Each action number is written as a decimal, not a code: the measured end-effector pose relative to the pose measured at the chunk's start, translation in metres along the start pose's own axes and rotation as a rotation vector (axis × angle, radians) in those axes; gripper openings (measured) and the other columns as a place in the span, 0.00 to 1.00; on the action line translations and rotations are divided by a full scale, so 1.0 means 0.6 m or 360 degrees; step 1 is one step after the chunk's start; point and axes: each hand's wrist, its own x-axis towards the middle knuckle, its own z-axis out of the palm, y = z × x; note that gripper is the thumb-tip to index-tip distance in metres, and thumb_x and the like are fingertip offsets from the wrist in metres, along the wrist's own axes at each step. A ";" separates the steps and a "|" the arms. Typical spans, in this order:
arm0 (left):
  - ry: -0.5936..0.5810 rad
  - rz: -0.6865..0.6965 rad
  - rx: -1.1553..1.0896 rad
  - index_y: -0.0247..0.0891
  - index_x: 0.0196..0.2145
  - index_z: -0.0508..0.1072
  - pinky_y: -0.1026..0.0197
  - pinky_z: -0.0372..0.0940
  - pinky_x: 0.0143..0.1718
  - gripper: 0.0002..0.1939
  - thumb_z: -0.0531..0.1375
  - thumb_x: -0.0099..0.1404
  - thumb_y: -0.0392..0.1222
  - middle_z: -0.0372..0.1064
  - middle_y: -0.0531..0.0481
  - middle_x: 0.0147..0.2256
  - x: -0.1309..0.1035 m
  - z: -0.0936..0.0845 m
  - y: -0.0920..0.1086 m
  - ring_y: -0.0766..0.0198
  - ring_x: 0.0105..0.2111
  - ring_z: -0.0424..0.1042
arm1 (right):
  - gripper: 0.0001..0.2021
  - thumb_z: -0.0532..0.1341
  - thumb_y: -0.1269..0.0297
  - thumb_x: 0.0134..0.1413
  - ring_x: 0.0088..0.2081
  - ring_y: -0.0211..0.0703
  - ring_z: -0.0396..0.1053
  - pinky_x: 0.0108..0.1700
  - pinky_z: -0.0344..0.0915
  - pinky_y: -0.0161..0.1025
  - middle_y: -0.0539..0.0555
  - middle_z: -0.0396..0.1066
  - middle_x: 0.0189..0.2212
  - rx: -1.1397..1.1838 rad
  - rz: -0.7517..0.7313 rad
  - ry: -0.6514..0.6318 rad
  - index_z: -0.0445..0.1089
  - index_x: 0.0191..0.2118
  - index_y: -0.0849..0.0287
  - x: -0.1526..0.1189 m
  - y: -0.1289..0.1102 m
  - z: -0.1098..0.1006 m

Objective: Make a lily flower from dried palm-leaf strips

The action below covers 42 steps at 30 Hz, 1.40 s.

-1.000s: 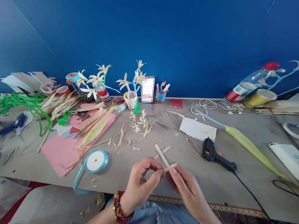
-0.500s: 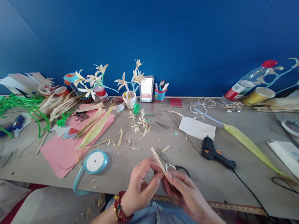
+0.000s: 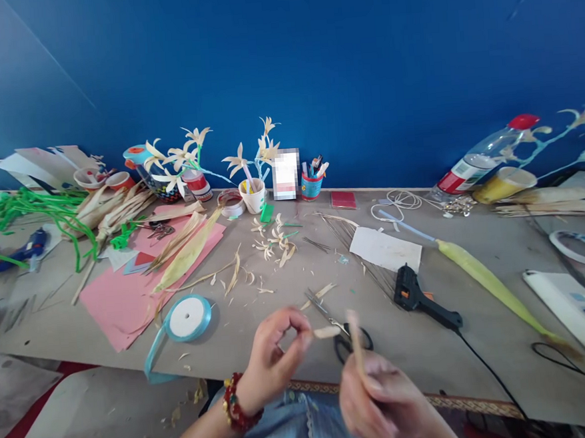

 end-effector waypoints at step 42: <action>0.0057 0.0158 0.0006 0.37 0.34 0.71 0.63 0.63 0.35 0.04 0.58 0.67 0.37 0.71 0.48 0.31 -0.003 0.004 0.000 0.64 0.32 0.68 | 0.28 0.55 0.36 0.56 0.20 0.32 0.44 0.21 0.41 0.34 0.43 0.49 0.18 -0.1187 -0.0094 0.0649 0.57 0.21 0.57 0.034 0.002 0.011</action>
